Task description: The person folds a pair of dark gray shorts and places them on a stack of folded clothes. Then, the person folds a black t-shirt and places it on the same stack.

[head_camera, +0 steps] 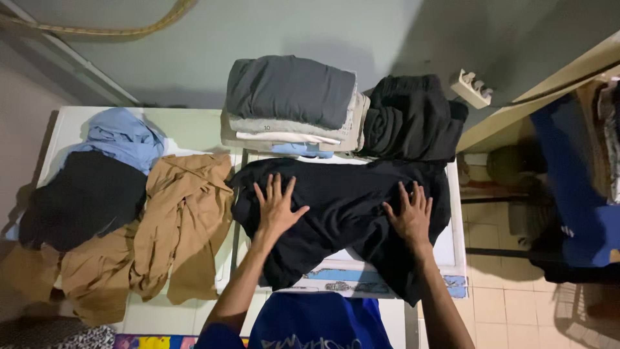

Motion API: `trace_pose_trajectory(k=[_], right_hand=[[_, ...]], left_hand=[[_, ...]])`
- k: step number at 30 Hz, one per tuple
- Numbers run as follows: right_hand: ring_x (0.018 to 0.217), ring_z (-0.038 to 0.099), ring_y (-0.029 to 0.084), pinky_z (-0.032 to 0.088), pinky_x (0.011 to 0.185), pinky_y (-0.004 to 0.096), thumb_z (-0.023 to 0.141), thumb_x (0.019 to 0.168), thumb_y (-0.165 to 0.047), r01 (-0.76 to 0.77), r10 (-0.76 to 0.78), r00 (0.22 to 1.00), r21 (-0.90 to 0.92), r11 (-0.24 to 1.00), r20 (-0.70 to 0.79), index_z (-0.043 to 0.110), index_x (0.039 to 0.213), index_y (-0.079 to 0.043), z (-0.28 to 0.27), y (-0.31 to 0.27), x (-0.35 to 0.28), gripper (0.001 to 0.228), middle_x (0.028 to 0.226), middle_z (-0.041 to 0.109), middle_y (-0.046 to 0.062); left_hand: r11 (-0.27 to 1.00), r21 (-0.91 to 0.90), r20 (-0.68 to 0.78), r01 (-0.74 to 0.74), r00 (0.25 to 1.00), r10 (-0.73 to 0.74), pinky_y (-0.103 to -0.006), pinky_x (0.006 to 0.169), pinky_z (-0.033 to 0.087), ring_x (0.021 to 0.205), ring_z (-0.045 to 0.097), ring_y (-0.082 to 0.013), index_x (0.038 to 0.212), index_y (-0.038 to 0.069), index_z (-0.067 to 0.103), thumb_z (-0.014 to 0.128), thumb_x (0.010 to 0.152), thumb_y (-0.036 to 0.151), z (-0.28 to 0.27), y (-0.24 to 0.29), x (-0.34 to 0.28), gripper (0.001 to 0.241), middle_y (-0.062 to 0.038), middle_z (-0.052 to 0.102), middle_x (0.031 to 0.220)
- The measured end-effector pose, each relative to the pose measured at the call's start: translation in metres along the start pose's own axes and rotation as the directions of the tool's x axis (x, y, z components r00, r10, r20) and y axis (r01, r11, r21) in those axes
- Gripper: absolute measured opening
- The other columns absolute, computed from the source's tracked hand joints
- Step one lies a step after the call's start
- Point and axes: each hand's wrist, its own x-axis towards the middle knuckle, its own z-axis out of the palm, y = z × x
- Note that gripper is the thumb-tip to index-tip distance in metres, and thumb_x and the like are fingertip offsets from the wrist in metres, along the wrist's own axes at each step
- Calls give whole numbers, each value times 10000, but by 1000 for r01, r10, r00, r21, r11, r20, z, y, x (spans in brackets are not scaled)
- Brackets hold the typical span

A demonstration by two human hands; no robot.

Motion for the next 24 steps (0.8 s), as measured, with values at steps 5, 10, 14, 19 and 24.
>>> trace_pose_trajectory(k=[5,10,14,19,24], right_hand=[[1515,306,404,214,1217,602,643,863,-632,-40,40,999,45,998,0,406,1583,-177,6,10,3,884,1632,327,262],[1511,311,420,220,1209,609,645,862,-638,-41,41,999,30,999,-8,418,1579,-165,6,7,4,889,1623,341,270],[1505,326,431,238,1186,661,646,878,-659,-105,105,994,6,994,4,473,1532,-162,8,3,8,839,1601,396,247],[1530,317,434,232,1205,700,629,898,-659,-74,73,997,-29,997,-25,514,1488,-193,17,-6,25,761,1596,428,208],[1487,297,477,210,1143,726,658,872,-623,-5,5,1000,6,1000,-18,475,1528,-180,15,-8,39,813,1584,386,263]], left_hand=[[986,-125,-51,-114,993,108,-799,1084,-15,1436,292,-469,1457,82,533,709,667,749,-11,-32,12,1048,-318,369,1525],[997,82,-23,13,1000,-11,-752,1223,65,1463,387,-426,1293,114,650,694,864,672,16,-30,26,705,-203,485,1435],[982,-188,-51,-26,999,16,-600,1335,238,1426,425,-440,1425,81,613,650,1002,627,40,-13,41,692,-208,494,1480],[985,-163,63,-60,995,71,-648,1177,174,1375,357,-483,1403,75,549,765,713,669,25,-8,61,936,-285,428,1460],[969,-189,16,-160,986,166,-667,1167,113,1438,255,-500,1486,52,462,785,653,685,11,-11,71,1095,-336,356,1509]])
